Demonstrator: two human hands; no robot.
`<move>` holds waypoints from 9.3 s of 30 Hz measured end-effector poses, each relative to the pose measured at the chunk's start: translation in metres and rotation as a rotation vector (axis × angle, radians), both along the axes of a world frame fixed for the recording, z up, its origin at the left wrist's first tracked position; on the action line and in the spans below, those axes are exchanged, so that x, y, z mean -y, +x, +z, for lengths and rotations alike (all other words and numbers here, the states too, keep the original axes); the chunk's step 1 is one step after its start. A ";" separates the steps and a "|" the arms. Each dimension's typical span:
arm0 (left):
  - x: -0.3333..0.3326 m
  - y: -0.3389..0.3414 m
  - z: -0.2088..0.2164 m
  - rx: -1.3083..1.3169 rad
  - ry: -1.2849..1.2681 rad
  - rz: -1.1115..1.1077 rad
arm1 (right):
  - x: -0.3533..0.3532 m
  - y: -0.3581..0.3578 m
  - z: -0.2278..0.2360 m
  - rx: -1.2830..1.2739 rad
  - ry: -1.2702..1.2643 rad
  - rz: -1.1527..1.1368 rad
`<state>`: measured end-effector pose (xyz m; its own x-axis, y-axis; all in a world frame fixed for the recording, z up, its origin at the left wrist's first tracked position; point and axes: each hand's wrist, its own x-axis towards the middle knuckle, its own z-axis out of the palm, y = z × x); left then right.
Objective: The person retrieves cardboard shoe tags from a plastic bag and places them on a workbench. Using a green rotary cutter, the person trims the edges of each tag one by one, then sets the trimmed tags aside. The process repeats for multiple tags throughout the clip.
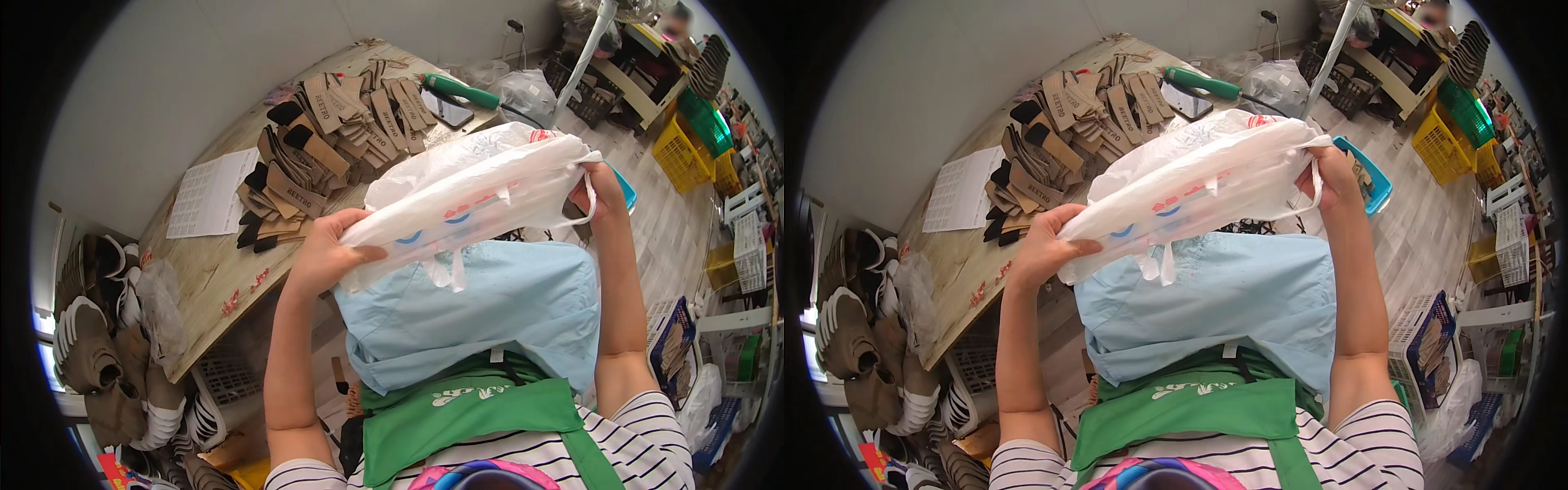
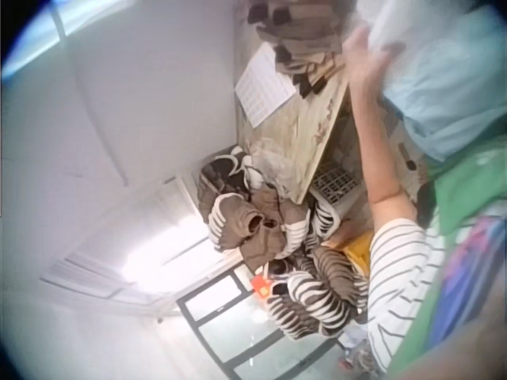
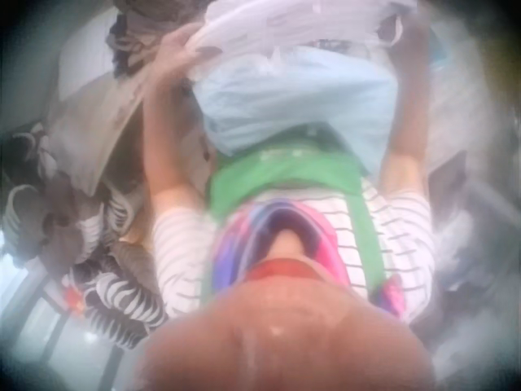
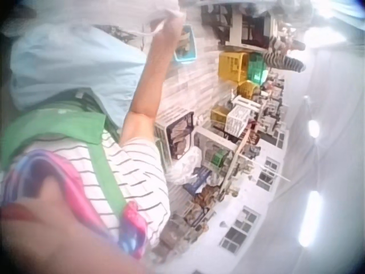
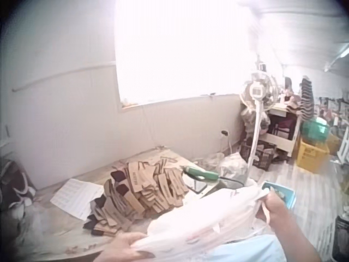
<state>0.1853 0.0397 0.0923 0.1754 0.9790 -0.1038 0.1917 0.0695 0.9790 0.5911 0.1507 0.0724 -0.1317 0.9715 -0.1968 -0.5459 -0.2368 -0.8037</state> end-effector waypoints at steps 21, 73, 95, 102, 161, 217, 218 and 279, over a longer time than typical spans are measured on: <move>0.173 -0.231 0.027 -1.178 0.343 0.779 | -0.009 -0.377 0.044 0.538 0.619 0.867; 0.280 -0.186 -0.576 -0.551 -1.239 0.741 | 0.095 -0.316 -0.141 1.494 1.162 0.493; 0.154 -0.190 -0.559 -0.816 -0.071 1.086 | 0.094 -0.334 -0.145 1.523 1.151 0.537; 0.067 -0.179 -0.591 -0.861 -0.391 0.725 | 0.091 -0.338 -0.145 1.525 1.157 0.582; 0.221 -0.134 -0.631 -0.585 -1.015 0.792 | 0.082 -0.333 -0.151 1.456 1.099 0.616; 0.047 0.069 -0.026 0.253 0.098 0.008 | 0.145 -0.105 -0.055 0.157 0.093 0.487; 0.037 0.078 -0.039 0.189 0.057 -0.036 | 0.146 -0.088 -0.060 0.111 0.099 0.409; 0.034 0.120 -0.108 0.752 -0.203 0.519 | 0.175 -0.085 -0.057 1.187 0.590 0.003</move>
